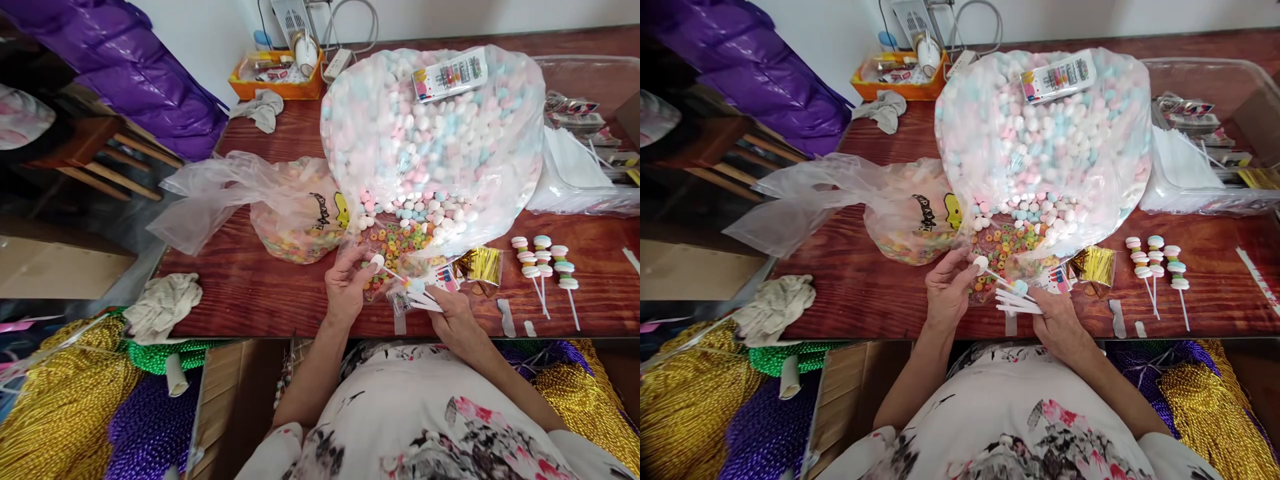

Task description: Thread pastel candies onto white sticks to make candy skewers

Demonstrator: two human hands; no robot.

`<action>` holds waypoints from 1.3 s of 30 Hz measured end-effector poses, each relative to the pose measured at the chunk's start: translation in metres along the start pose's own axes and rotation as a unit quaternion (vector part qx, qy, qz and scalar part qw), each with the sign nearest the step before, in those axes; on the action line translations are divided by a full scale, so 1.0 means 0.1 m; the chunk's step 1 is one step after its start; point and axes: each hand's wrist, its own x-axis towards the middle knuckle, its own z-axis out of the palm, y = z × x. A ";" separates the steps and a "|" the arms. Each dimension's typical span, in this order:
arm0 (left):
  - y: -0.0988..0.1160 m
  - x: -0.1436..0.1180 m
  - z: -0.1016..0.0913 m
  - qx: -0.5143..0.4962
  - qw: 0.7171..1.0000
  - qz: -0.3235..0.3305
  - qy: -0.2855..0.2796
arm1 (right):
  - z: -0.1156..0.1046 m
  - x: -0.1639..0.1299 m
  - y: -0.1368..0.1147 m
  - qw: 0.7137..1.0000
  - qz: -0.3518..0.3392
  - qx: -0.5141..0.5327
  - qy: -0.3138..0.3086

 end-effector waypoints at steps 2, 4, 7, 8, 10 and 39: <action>-0.02 -0.02 -0.03 0.049 0.998 0.046 -0.015 | 0.01 0.01 0.00 1.000 0.007 0.000 0.000; -0.03 -0.04 -0.06 0.109 0.988 0.109 -0.029 | 0.03 0.02 0.00 1.000 0.012 0.001 -0.005; -0.02 -0.06 -0.06 0.187 0.959 0.205 -0.050 | 0.04 0.04 -0.01 1.000 0.010 -0.003 -0.013; -0.03 -0.06 -0.06 0.207 0.950 0.226 -0.060 | 0.03 0.04 -0.01 1.000 0.006 -0.006 -0.020; -0.03 -0.07 -0.07 0.230 0.940 0.242 -0.071 | 0.01 0.05 -0.01 0.999 0.001 -0.015 -0.047; -0.09 -0.21 -0.02 0.200 0.963 0.165 -0.079 | 0.14 0.04 -0.08 0.996 0.023 0.071 -0.044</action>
